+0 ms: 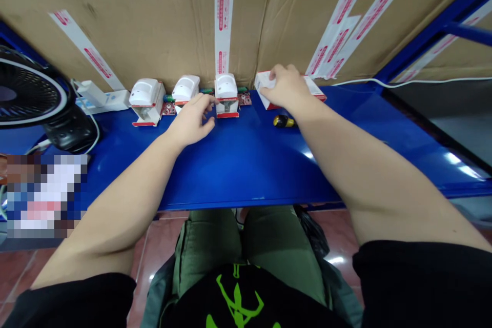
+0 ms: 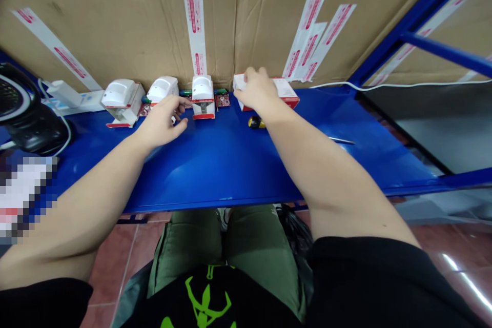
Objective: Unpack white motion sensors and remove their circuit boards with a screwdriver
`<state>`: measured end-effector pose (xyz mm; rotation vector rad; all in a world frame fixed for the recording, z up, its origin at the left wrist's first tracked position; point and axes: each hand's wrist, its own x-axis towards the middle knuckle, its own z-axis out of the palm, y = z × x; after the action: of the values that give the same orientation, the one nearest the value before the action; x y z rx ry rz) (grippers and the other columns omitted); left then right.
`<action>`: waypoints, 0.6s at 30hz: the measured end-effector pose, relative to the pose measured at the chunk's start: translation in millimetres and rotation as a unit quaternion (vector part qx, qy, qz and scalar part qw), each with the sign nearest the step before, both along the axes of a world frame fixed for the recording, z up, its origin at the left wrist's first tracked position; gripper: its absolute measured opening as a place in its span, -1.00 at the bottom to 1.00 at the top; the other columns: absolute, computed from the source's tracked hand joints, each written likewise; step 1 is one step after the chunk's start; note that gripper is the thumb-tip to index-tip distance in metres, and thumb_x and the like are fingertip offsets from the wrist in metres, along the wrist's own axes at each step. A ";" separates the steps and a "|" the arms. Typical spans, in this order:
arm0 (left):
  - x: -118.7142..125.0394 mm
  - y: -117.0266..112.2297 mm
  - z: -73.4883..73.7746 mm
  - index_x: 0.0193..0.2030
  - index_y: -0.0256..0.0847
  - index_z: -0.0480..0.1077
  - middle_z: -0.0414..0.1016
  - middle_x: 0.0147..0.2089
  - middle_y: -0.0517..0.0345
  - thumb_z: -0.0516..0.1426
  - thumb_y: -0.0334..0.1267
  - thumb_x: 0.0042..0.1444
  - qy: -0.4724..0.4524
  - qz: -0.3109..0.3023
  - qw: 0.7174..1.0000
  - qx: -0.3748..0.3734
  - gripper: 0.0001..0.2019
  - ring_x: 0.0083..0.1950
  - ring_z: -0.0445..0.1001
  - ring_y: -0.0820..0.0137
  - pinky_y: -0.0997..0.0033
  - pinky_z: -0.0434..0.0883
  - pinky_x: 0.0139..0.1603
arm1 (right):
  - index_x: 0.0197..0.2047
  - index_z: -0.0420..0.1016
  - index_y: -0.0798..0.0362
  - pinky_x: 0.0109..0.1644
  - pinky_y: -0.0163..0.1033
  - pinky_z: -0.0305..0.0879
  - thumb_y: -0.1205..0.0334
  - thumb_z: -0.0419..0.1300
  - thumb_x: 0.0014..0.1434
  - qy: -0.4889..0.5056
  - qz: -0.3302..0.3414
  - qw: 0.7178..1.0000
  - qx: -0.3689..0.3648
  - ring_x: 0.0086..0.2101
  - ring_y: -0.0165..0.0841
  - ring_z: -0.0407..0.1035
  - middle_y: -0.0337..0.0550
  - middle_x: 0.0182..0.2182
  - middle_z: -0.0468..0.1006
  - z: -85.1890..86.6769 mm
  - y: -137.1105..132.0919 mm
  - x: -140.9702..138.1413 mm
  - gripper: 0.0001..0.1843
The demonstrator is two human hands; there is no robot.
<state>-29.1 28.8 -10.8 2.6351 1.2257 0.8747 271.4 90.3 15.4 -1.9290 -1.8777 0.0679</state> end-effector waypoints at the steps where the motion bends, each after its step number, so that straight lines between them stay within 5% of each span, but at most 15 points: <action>1: -0.6 -0.9 1.2 0.21 -0.20 0.50 0.60 0.07 -0.05 0.18 -0.36 0.29 -0.010 0.000 1.000 0.014 -0.64 0.03 0.60 0.15 0.11 0.66 0.04 | 0.30 0.58 0.07 0.42 0.30 0.40 0.16 0.38 0.34 0.004 0.016 1.000 0.026 0.30 0.24 0.49 0.27 0.29 0.52 4.6 -6.8 6.4 -0.51; 5: -1.3 -5.5 5.5 0.14 -0.12 0.46 0.62 0.06 -0.06 0.17 -0.21 0.40 -0.082 -0.003 0.995 0.051 -0.78 0.04 0.59 0.16 0.09 0.64 0.09 | 0.17 0.60 -0.06 0.46 0.28 0.39 0.17 0.42 0.21 0.024 0.227 0.972 0.060 0.29 0.18 0.47 0.10 0.24 0.59 19.2 -39.8 28.8 -0.55; 8: 0.0 -11.9 9.3 0.24 -0.10 0.45 0.64 0.21 -0.15 0.23 0.03 0.43 -0.103 -0.052 0.993 0.025 -0.63 0.17 0.61 0.09 0.01 0.64 0.22 | 0.03 0.59 -0.13 0.43 0.29 0.42 0.13 0.49 0.09 0.047 0.436 0.898 0.026 0.24 0.12 0.51 0.00 0.19 0.65 15.8 -68.3 25.9 -0.58; 10: 1.4 -17.2 11.7 0.37 -0.10 0.43 0.60 0.39 -0.22 0.33 0.17 0.34 -0.061 -0.109 0.992 -0.021 -0.40 0.37 0.58 -0.02 -0.09 0.59 0.41 | 0.02 0.56 -0.15 0.36 0.22 0.49 0.12 0.48 0.10 0.061 0.518 0.853 0.009 0.19 0.04 0.54 -0.03 0.16 0.67 5.7 -84.6 14.2 -0.59; 14: 4.4 -25.2 14.4 0.56 -0.13 0.36 0.56 0.52 -0.24 0.49 0.16 0.14 0.034 -0.174 0.976 -0.124 -0.07 0.48 0.58 -0.13 -0.12 0.54 0.50 | 0.05 0.53 -0.17 0.36 0.20 0.53 0.11 0.49 0.18 0.118 0.543 0.831 0.033 0.21 0.01 0.55 0.00 0.20 0.65 -20.5 -99.3 -8.8 -0.60; 18: 2.3 -25.0 17.5 0.48 -0.17 0.49 0.69 0.37 -0.19 0.48 0.02 0.15 0.058 -0.155 0.979 -0.118 -0.21 0.33 0.69 -0.08 -0.04 0.59 0.42 | 0.06 0.48 -0.14 0.32 0.30 0.58 -0.10 0.56 0.18 0.251 0.444 0.860 0.027 0.16 0.03 0.56 0.05 0.14 0.60 -39.0 -94.6 -10.5 -0.48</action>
<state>-26.8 3.8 6.8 2.6097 0.8417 0.4979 260.9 -4.2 -23.5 -0.7343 -2.1546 0.7092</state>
